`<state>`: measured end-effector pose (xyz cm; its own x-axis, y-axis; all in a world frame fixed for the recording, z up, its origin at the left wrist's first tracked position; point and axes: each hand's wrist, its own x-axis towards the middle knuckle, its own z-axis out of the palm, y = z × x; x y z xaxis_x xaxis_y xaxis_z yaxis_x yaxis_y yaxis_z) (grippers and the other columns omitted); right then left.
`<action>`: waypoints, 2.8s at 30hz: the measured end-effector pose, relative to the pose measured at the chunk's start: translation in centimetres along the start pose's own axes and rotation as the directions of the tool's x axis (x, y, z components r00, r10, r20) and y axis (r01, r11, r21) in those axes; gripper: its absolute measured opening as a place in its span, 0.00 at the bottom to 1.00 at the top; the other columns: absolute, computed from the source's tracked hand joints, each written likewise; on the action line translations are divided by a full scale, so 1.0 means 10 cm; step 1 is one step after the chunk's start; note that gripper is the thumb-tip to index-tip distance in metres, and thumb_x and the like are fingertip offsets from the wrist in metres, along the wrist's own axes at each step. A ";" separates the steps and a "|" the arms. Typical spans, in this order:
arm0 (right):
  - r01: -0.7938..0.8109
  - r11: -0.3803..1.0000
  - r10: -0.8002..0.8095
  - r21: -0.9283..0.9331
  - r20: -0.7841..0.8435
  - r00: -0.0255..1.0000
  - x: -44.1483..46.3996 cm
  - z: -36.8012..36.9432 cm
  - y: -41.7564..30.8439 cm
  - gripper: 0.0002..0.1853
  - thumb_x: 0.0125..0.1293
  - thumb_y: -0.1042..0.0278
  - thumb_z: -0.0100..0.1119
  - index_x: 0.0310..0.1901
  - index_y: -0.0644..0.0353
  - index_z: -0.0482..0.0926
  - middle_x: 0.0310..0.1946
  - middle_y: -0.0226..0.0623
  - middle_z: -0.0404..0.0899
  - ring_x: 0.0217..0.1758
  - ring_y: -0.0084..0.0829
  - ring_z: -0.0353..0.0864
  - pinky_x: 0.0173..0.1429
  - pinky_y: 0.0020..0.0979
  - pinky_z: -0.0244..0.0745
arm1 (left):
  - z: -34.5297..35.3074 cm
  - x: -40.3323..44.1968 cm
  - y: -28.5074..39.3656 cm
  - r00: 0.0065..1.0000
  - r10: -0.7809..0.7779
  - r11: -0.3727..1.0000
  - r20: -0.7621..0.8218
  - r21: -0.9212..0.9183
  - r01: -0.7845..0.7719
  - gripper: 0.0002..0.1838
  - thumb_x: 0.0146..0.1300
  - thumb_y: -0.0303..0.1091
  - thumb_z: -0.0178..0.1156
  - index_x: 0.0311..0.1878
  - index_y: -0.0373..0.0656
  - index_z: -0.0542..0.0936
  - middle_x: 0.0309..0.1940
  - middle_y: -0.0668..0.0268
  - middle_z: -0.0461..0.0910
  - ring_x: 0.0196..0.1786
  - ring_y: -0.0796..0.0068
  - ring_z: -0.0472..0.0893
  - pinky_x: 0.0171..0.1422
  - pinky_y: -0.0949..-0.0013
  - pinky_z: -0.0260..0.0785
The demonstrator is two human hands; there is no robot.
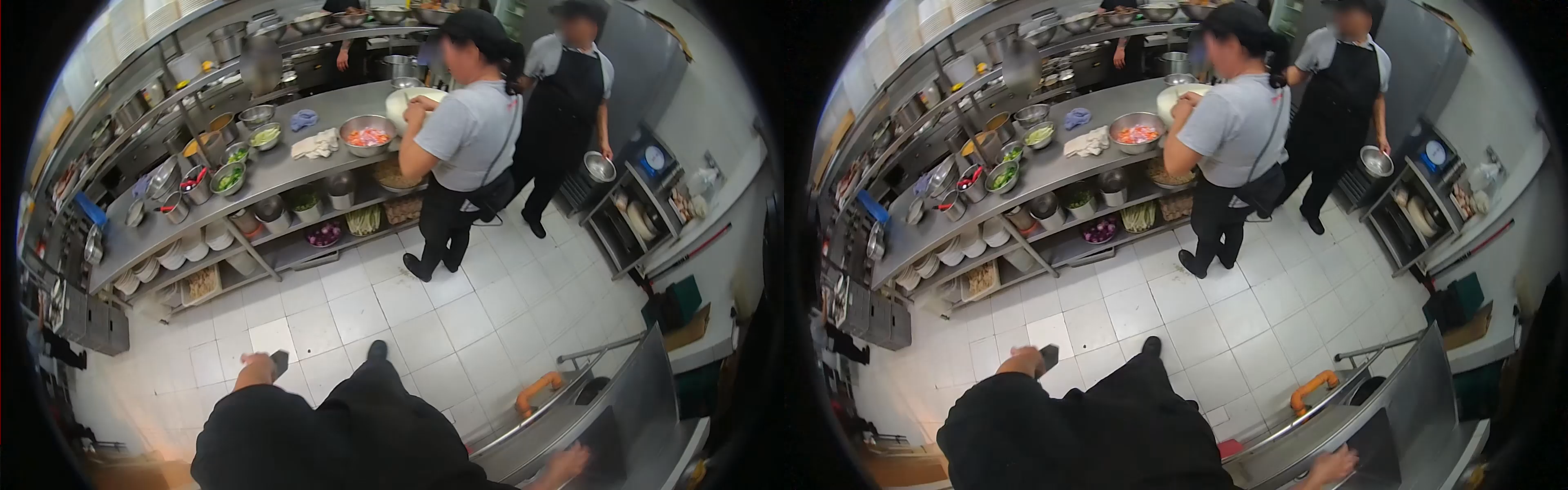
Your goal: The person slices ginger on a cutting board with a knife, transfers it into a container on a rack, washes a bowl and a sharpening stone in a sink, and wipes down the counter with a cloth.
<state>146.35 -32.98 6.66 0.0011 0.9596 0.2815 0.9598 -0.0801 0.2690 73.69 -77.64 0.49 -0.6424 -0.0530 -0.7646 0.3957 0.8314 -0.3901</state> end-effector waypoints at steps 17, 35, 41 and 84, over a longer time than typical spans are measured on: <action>0.760 0.146 -0.954 0.634 0.292 -0.060 -0.74 -1.41 -6.92 0.32 0.73 0.48 0.61 0.72 0.58 0.76 0.61 0.55 0.85 0.67 0.56 0.82 0.70 0.54 0.77 | 1.12 0.57 -1.04 0.930 -0.122 0.636 0.347 -0.692 0.342 0.36 0.54 0.62 0.77 0.54 0.38 0.89 0.55 0.54 0.90 0.60 0.53 0.89 0.63 0.53 0.82; 0.652 -0.249 -0.806 0.717 0.220 -0.549 -1.33 -2.34 -9.83 0.32 0.71 0.49 0.63 0.70 0.61 0.78 0.64 0.57 0.83 0.68 0.56 0.81 0.73 0.49 0.76 | 0.45 1.30 -1.34 0.887 -0.117 0.342 0.447 -0.820 0.459 0.47 0.55 0.65 0.78 0.58 0.24 0.84 0.58 0.42 0.87 0.63 0.51 0.87 0.64 0.53 0.80; 0.597 -0.360 -0.915 0.717 -0.147 -0.376 -0.62 -2.96 -11.12 0.30 0.72 0.54 0.66 0.70 0.60 0.78 0.69 0.56 0.78 0.74 0.54 0.76 0.77 0.48 0.72 | 0.23 1.24 -1.21 0.856 -0.120 0.243 0.502 -0.821 0.516 0.49 0.52 0.67 0.79 0.59 0.25 0.84 0.59 0.44 0.87 0.64 0.52 0.87 0.66 0.53 0.80; 0.941 0.124 -0.982 0.314 -0.098 0.162 -1.34 -3.86 -13.14 0.45 0.75 0.29 0.49 0.88 0.36 0.52 0.89 0.56 0.38 0.90 0.66 0.34 0.83 0.77 0.38 | -1.20 4.39 -3.18 0.934 -0.020 0.387 0.356 -0.859 0.336 0.56 0.46 0.68 0.81 0.64 0.23 0.81 0.62 0.40 0.84 0.69 0.49 0.84 0.71 0.55 0.79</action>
<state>9.40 -45.73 3.13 -0.9697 0.2076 -0.1286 0.2081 0.9781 0.0091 25.04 -99.76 -14.53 -0.3740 -0.2632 -0.8893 -0.6262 0.7790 0.0328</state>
